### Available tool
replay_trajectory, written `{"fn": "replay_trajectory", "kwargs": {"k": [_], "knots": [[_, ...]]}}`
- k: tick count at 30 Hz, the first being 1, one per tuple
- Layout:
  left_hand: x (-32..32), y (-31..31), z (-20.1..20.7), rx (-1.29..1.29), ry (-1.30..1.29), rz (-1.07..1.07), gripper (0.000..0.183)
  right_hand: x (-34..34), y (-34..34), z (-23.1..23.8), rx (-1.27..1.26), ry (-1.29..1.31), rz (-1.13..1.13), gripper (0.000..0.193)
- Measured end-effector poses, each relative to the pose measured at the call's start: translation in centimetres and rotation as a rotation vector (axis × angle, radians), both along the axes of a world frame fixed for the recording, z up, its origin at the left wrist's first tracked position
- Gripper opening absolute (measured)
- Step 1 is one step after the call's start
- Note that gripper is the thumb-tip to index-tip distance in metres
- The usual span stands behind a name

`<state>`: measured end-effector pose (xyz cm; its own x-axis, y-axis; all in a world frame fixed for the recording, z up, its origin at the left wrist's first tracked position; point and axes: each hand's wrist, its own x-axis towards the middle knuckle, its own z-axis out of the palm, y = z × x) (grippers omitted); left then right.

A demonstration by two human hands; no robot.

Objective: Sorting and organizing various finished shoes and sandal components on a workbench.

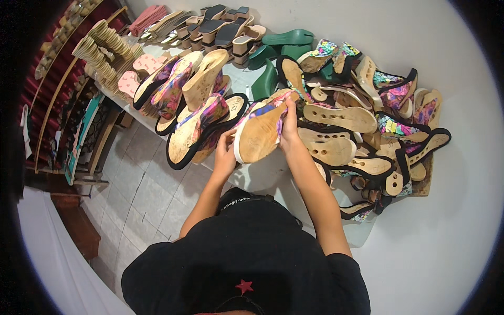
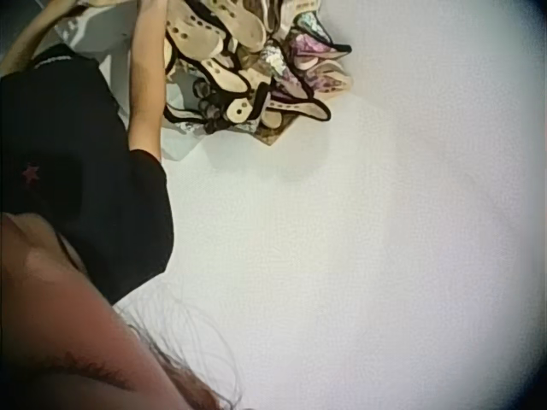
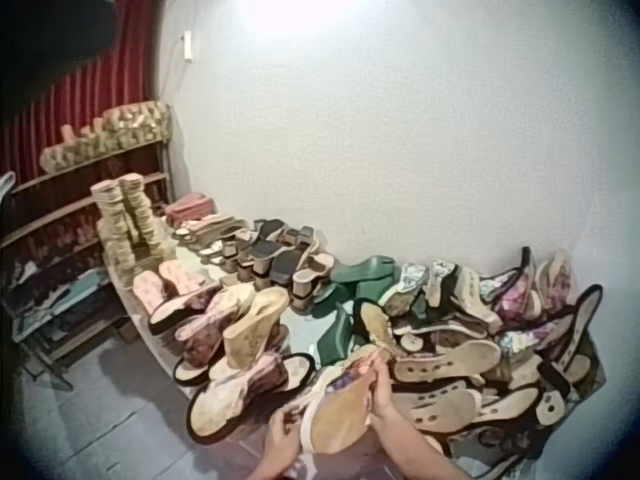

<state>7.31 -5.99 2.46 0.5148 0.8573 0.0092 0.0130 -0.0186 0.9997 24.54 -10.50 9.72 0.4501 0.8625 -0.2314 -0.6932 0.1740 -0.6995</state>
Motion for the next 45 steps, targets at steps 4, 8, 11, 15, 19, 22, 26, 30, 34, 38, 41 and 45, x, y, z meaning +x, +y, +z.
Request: {"fn": "replay_trajectory", "kwargs": {"k": [4,8,11,15,19,22,26,30,34,38,41,45], "knots": [[-2.7,-0.8,-0.2,0.364,0.238,0.104,0.040,-1.8,1.9,0.3,-0.054,0.118,-0.020,0.049],[-2.9,-0.5,-1.4,0.311,0.136,0.088,0.044,-3.0,3.4,-0.2,-0.099,0.122,-0.017,0.055],[-2.5,0.1,-1.4,0.170,0.008,0.004,0.043,-3.3,3.8,-0.5,-0.092,0.117,-0.038,0.063],[-2.5,0.7,-3.4,0.345,0.142,0.012,0.033,-2.9,4.4,-1.7,-0.108,0.201,-0.039,0.066],[-3.0,0.6,-3.3,0.423,0.251,-0.003,0.030,-2.7,5.0,-3.2,-0.113,0.180,-0.084,0.071],[-2.7,0.5,-3.3,0.509,0.233,0.055,0.023,-2.8,5.8,-4.4,-0.211,0.208,-0.214,0.079],[-2.6,1.0,-4.1,0.686,0.205,0.043,0.027,-2.8,5.7,-4.6,-0.158,0.210,-0.163,0.081],[-2.4,0.8,-3.8,0.618,0.183,-0.024,0.035,-2.8,5.3,-4.2,-0.144,0.184,-0.148,0.077],[-2.7,0.8,-5.3,0.566,0.405,0.117,0.032,-2.8,5.7,-4.1,-0.172,0.131,-0.125,0.062],[-2.4,0.8,-4.6,0.649,0.272,0.134,0.025,-3.0,5.1,-3.7,-0.146,0.172,-0.129,0.068],[-2.4,0.8,-4.8,0.663,0.282,0.130,0.024,-3.1,4.8,-3.3,-0.176,0.140,-0.123,0.066],[-2.1,0.6,-4.9,0.553,0.337,0.170,0.026,-3.0,4.7,-3.2,-0.179,0.098,-0.071,0.064]]}}
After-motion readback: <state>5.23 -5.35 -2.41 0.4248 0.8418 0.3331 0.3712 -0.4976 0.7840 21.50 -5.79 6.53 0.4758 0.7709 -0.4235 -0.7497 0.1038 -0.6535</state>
